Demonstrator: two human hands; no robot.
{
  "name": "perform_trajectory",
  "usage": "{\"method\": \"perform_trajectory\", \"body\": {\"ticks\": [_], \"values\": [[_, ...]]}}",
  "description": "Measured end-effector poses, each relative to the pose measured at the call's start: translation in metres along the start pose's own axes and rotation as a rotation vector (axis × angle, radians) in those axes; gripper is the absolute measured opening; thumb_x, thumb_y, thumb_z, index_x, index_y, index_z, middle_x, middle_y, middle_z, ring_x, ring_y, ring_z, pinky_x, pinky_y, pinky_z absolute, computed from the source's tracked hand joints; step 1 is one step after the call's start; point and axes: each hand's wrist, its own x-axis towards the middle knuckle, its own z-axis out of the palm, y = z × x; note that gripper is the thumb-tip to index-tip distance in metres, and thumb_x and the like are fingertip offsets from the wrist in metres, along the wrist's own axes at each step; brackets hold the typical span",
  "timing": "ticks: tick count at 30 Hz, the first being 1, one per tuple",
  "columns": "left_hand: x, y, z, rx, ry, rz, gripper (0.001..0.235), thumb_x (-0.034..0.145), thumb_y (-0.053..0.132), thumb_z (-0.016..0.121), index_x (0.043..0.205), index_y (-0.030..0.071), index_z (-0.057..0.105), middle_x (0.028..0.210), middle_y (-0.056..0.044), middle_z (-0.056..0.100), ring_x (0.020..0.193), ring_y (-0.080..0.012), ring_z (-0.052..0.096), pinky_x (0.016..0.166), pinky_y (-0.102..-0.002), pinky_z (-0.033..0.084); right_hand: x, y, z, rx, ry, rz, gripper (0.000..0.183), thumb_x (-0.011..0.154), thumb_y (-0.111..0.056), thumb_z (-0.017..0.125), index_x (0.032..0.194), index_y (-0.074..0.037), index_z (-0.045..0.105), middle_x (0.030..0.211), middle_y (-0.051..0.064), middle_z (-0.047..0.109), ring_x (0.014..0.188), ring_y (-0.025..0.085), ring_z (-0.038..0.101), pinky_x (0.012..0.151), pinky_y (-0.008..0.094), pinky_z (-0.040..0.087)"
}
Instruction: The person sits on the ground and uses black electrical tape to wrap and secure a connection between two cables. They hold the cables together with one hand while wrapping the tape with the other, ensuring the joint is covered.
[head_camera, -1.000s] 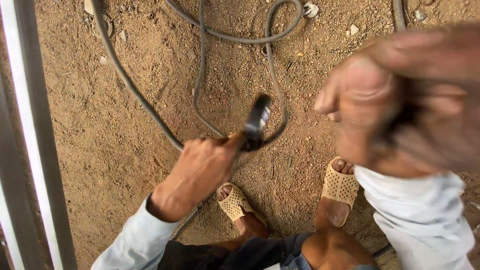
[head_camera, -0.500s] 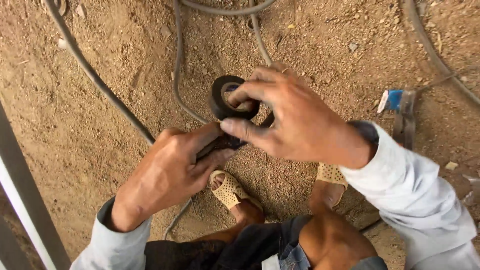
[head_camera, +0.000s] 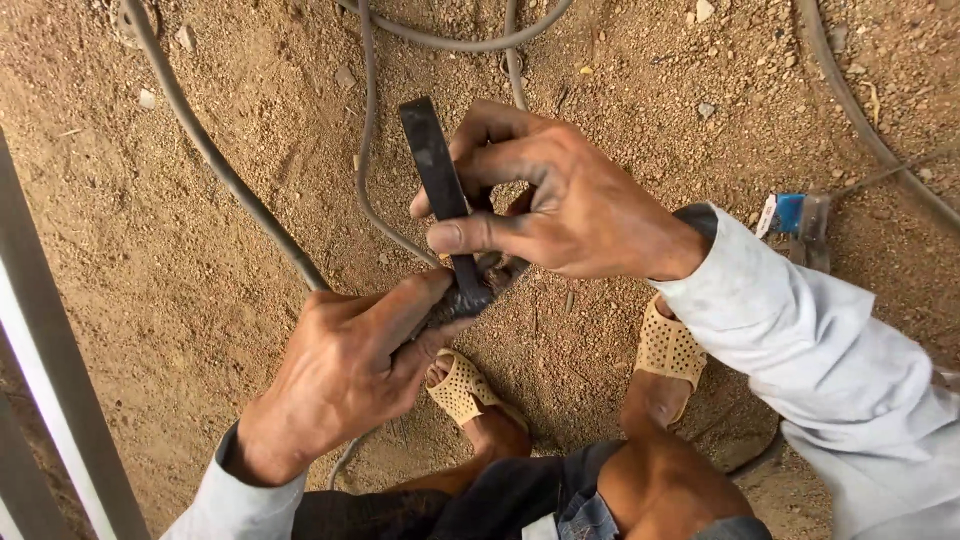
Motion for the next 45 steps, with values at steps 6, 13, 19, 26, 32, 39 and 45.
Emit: {"method": "perform_trajectory", "body": {"ticks": [6, 13, 19, 26, 32, 39, 45], "values": [[-0.014, -0.009, 0.005, 0.702, 0.038, 0.238, 0.027, 0.107, 0.013, 0.065, 0.133, 0.003, 0.061, 0.061, 0.006, 0.053, 0.039, -0.0058, 0.043, 0.034, -0.026, 0.041, 0.011, 0.010, -0.007, 0.351, -0.369, 0.629, 0.033, 0.087, -0.040, 0.068, 0.095, -0.010, 0.078, 0.103, 0.007, 0.075, 0.092, 0.024, 0.075, 0.086, 0.040, 0.066], [-0.013, -0.019, 0.022, 0.440, 0.028, 0.115, 0.051, 0.107, 0.002, 0.068, 0.153, 0.015, 0.049, 0.061, 0.007, 0.058, 0.041, -0.0068, 0.046, 0.038, -0.027, 0.045, 0.004, 0.028, -0.015, -0.056, -0.496, 0.550, 0.063, 0.084, -0.070, 0.049, 0.067, -0.014, 0.071, 0.049, -0.006, 0.048, 0.031, 0.008, 0.035, 0.031, 0.027, 0.026], [0.000, -0.004, -0.016, 0.016, 0.243, -0.055, 0.025, 0.111, 0.017, 0.052, 0.134, 0.006, 0.053, 0.103, -0.011, 0.079, 0.035, -0.0015, 0.038, 0.028, -0.016, 0.039, -0.058, 0.059, 0.022, -0.531, 0.524, -0.427, 0.022, 0.103, 0.006, 0.059, 0.123, -0.001, 0.055, 0.101, 0.015, 0.060, 0.089, 0.027, 0.059, 0.085, 0.046, 0.055], [0.009, 0.026, -0.035, -0.110, 0.305, -0.207, 0.042, 0.101, 0.032, 0.055, 0.118, -0.005, 0.063, 0.068, -0.001, 0.058, 0.041, -0.0070, 0.041, 0.036, -0.022, 0.038, 0.011, 0.062, -0.005, -1.004, 0.841, -1.053, 0.068, 0.090, -0.015, 0.095, 0.142, -0.024, 0.053, 0.140, 0.000, 0.051, 0.109, 0.023, 0.043, 0.079, 0.038, 0.046], [0.008, 0.032, -0.048, -0.178, 0.341, -0.125, 0.041, 0.100, 0.029, 0.056, 0.121, -0.006, 0.062, 0.080, -0.006, 0.070, 0.042, -0.0063, 0.044, 0.035, -0.020, 0.040, 0.035, 0.034, 0.002, -0.742, 0.718, -1.330, 0.036, 0.098, -0.017, 0.071, 0.133, -0.021, 0.064, 0.133, 0.010, 0.055, 0.123, 0.029, 0.050, 0.099, 0.049, 0.056], [0.008, 0.029, -0.049, -0.210, 0.309, -0.123, 0.037, 0.103, 0.025, 0.055, 0.122, -0.006, 0.061, 0.081, -0.005, 0.070, 0.040, -0.0055, 0.041, 0.033, -0.020, 0.037, -0.001, 0.027, 0.032, -0.698, 0.393, -1.179, 0.034, 0.098, 0.004, 0.075, 0.128, -0.002, 0.061, 0.137, 0.025, 0.053, 0.086, 0.027, 0.075, 0.081, 0.044, 0.073], [0.006, 0.031, -0.052, -0.224, 0.257, -0.112, 0.036, 0.104, 0.025, 0.055, 0.132, 0.001, 0.057, 0.082, -0.003, 0.073, 0.039, -0.0035, 0.044, 0.031, -0.018, 0.039, -0.022, -0.008, 0.023, -0.748, 0.370, -1.139, 0.035, 0.101, -0.006, 0.078, 0.130, -0.003, 0.059, 0.124, 0.021, 0.070, 0.098, 0.024, 0.080, 0.083, 0.038, 0.067]]}}
